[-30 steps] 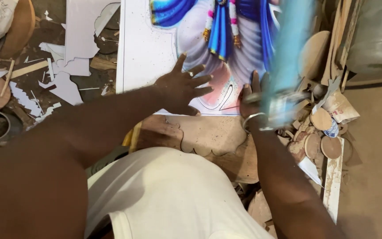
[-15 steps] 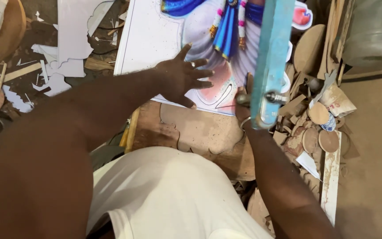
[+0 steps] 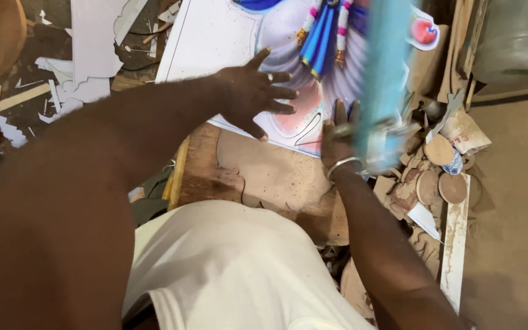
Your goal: Cutting out a printed graphic from a cardboard sheet using a jigsaw or scrolls saw.
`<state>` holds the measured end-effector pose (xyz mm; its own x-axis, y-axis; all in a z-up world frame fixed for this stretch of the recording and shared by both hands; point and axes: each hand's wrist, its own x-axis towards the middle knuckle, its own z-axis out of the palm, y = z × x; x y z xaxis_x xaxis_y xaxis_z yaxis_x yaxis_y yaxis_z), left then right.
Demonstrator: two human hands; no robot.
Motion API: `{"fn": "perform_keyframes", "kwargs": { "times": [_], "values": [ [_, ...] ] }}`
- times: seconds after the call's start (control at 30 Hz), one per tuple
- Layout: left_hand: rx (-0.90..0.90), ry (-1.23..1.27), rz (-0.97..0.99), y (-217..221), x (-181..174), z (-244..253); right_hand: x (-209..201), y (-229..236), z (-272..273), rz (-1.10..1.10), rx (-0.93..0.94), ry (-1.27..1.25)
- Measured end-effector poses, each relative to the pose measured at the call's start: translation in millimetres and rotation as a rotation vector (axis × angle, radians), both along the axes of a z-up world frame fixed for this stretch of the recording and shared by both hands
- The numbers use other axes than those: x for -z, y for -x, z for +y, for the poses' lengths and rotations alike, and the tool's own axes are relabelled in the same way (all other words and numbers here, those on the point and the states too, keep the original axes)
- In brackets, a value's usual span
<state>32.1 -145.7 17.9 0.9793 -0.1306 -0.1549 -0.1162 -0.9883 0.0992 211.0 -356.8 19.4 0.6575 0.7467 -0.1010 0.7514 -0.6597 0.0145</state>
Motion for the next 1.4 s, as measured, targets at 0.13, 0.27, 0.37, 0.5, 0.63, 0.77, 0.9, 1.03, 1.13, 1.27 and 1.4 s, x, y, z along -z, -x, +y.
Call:
{"fn": "perform_keyframes", "kwargs": {
  "times": [0.13, 0.27, 0.37, 0.5, 0.63, 0.77, 0.9, 1.03, 1.13, 1.27, 1.4],
  "values": [
    [0.029, -0.048, 0.02, -3.2, -7.6, 2.0, 8.5, -4.1, -11.2, 0.038, -0.019, -0.07],
    [0.049, -0.048, 0.018, -7.6, -7.4, 5.0, 19.0, -17.5, -17.8, 0.01, -0.05, -0.032],
    [0.07, -0.057, 0.0, -9.2, -6.7, 5.9, 25.6, -21.6, -20.7, -0.153, -0.128, 0.027],
    [0.066, -0.036, 0.007, -10.5, -7.5, 7.1, 23.6, -19.7, -19.1, -0.12, -0.078, 0.02],
    [0.063, -0.033, 0.01, -13.4, -5.1, 8.7, 26.3, -22.1, -20.1, -0.128, -0.11, -0.004],
    [0.069, -0.029, 0.004, -15.4, -4.8, 11.0, 30.6, -23.4, -18.1, -0.139, -0.123, -0.012],
    [0.075, -0.051, 0.001, -15.6, -2.6, 13.2, 45.7, -34.9, -20.7, -0.107, -0.099, -0.031],
    [0.016, -0.009, -0.014, -2.8, -4.6, 9.8, 57.0, -33.6, -23.9, -0.053, -0.058, -0.097],
    [-0.209, 0.084, 0.003, 22.4, -5.6, 1.3, 57.1, -33.4, -20.5, -0.01, -0.029, -0.154],
    [-0.503, 0.179, -0.077, 66.9, 9.0, 9.0, 56.9, -32.8, -17.1, 0.05, 0.008, -0.23],
    [-1.282, 0.585, -0.373, 102.6, 26.7, 19.2, 56.6, -28.0, -13.5, 0.111, 0.031, -0.296]
  ]
}}
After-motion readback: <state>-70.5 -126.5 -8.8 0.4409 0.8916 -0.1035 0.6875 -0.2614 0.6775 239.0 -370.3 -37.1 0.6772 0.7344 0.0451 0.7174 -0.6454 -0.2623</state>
